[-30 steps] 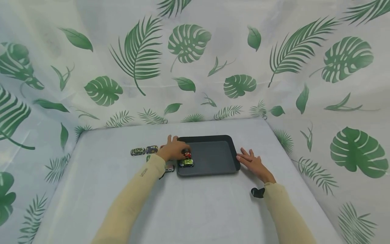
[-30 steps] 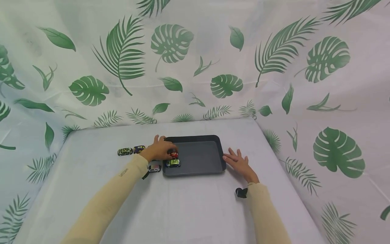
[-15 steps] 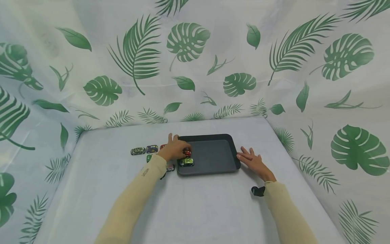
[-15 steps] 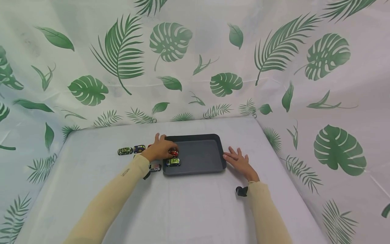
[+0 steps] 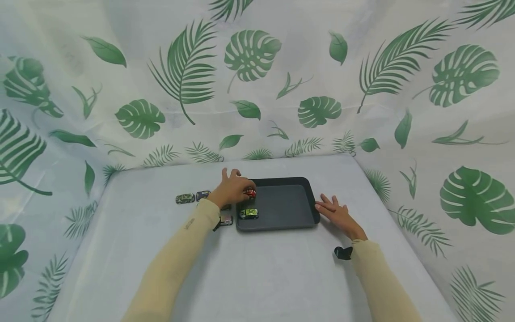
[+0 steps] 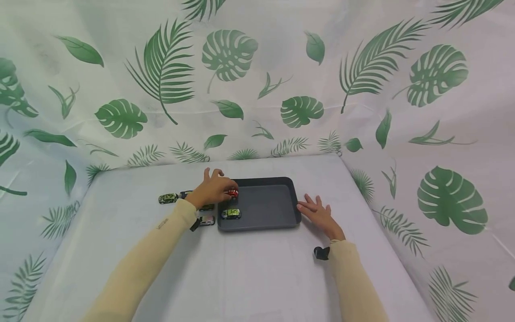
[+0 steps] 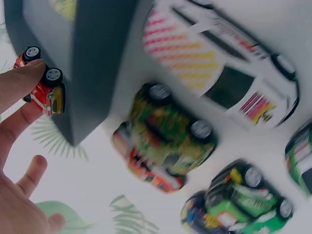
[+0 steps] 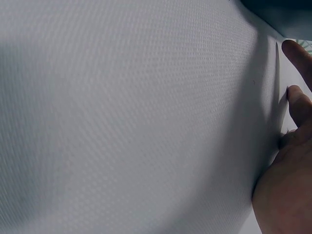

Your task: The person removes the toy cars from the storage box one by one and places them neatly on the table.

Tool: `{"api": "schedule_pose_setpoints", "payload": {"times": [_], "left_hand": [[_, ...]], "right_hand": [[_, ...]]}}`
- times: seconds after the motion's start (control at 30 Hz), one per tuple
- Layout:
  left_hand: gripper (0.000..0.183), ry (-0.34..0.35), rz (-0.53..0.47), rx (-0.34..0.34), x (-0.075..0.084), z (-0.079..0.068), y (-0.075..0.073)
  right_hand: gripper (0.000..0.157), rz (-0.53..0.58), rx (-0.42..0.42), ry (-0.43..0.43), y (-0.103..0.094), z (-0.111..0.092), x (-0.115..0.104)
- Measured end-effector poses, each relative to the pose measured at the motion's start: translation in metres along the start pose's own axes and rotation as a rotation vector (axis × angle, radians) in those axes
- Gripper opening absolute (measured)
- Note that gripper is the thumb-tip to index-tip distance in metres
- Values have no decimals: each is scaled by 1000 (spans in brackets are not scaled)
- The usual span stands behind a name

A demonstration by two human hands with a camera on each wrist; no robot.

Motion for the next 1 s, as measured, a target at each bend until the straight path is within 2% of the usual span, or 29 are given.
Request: {"api": "schedule_pose_setpoints", "payload": {"times": [0.27, 0.53, 0.77, 1.0], "left_hand": [[40, -20, -39, 5, -13, -18, -34], [39, -79, -81, 41, -45, -49, -54], [36, -164, -85, 46, -77, -82, -53], [36, -267, -71, -2, -104, -108, -41]], "right_hand": [[67, 19, -17, -11, 1, -1, -7], [69, -1, -18, -5, 1, 3, -6], [71, -15, -25, 10, 1, 3, 0], [72, 2, -40, -1, 5, 4, -1]]}}
Point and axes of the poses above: each hand's wrist, its own z-axis towards the middle knuckle, its own y-axis out of the palm, x = y × z, the point moved 6 cm from there along z, towards the middle knuckle, and after that the axes turned 2 degrees about z, right-handed, at the moved point
